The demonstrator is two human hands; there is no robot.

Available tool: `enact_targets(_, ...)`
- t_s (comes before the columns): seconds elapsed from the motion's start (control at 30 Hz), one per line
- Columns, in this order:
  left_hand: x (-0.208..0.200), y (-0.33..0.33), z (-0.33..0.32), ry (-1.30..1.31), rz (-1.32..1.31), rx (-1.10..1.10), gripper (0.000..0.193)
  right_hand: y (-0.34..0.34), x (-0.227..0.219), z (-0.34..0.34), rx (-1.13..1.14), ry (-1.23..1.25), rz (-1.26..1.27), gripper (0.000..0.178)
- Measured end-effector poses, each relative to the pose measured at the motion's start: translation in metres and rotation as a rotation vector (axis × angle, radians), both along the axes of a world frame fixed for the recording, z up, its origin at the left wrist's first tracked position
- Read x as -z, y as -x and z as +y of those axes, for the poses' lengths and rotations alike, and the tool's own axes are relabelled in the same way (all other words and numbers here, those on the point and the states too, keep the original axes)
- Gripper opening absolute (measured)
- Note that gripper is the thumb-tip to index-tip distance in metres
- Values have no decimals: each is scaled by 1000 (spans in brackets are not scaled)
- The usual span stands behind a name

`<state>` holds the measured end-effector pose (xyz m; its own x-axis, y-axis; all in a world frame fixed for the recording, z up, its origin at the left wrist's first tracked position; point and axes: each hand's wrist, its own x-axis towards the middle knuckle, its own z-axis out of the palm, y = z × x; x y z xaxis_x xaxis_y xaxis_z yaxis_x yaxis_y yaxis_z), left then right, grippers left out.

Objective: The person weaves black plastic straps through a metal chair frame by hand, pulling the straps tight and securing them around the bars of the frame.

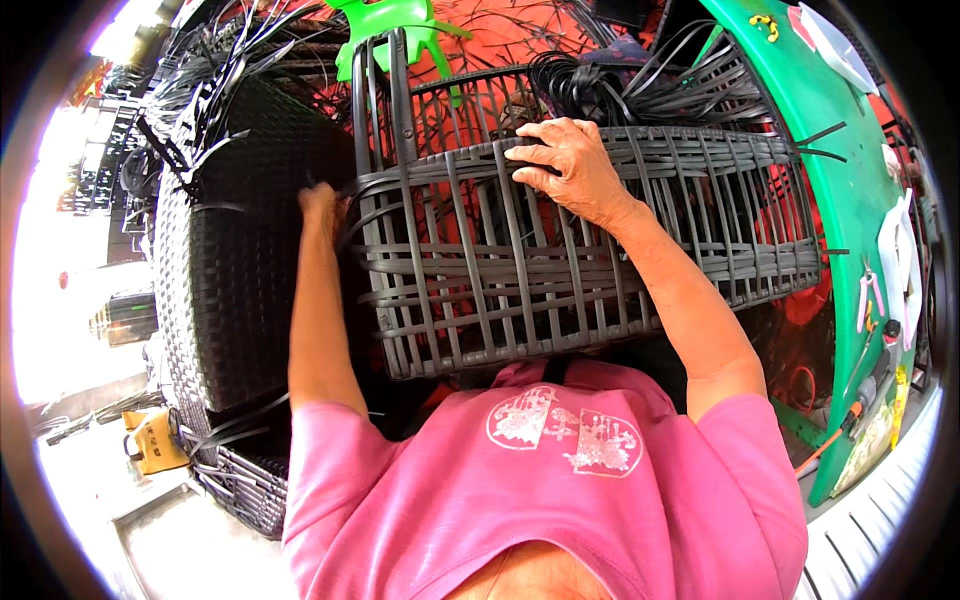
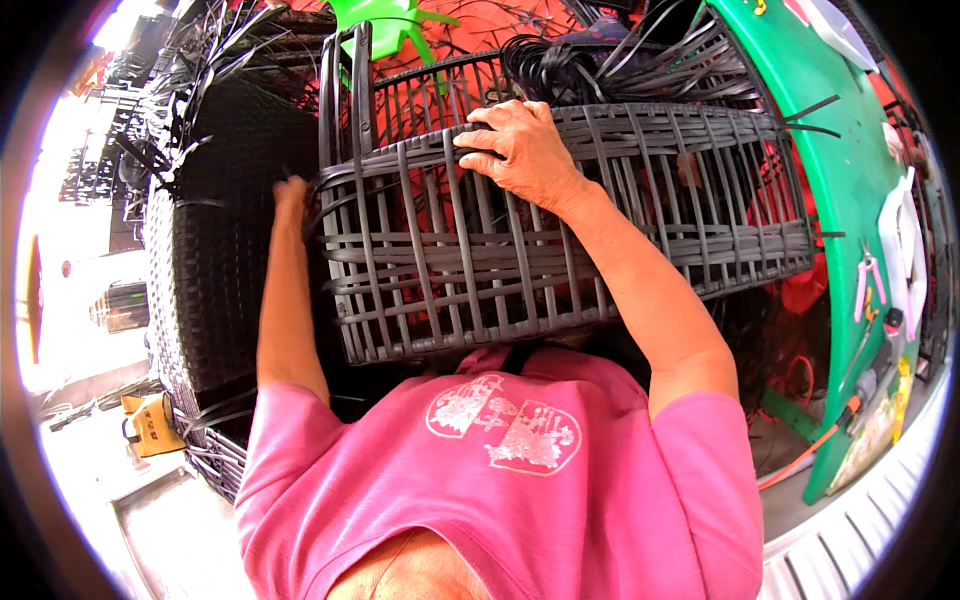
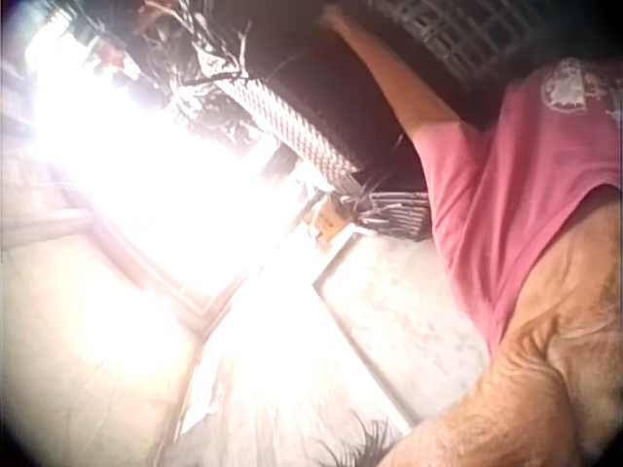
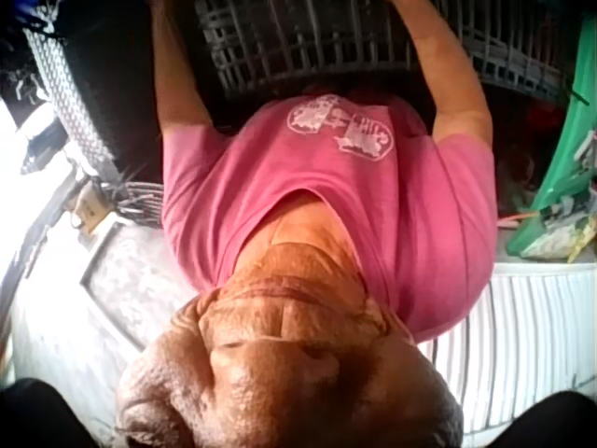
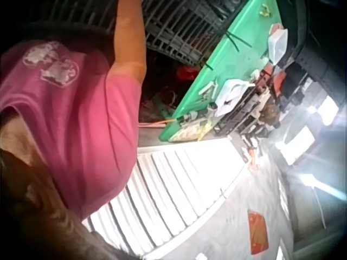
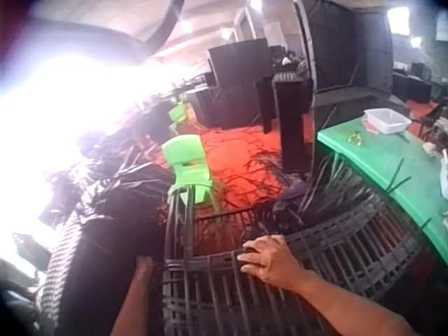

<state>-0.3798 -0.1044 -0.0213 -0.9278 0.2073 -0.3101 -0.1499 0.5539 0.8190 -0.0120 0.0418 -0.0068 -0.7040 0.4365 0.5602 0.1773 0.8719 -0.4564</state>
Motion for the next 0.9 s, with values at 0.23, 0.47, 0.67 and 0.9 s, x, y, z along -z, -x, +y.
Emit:
enact_targets(0.23,144,-60,-169,-204,-446,-337,35,-5,-2,1,18,-57,0,27)
enact_targets(0.47,186,-104,-298,-60,-508,-411,45,-5,1,0,3,-46,-39,29)
enact_targets(0.67,140,-112,-310,94,-176,-154,44,-1,10,-2,12,-55,-51,29)
enact_targets(0.9,-1,-152,-142,-220,-195,288,55,7,17,4,39,-76,-77,31)
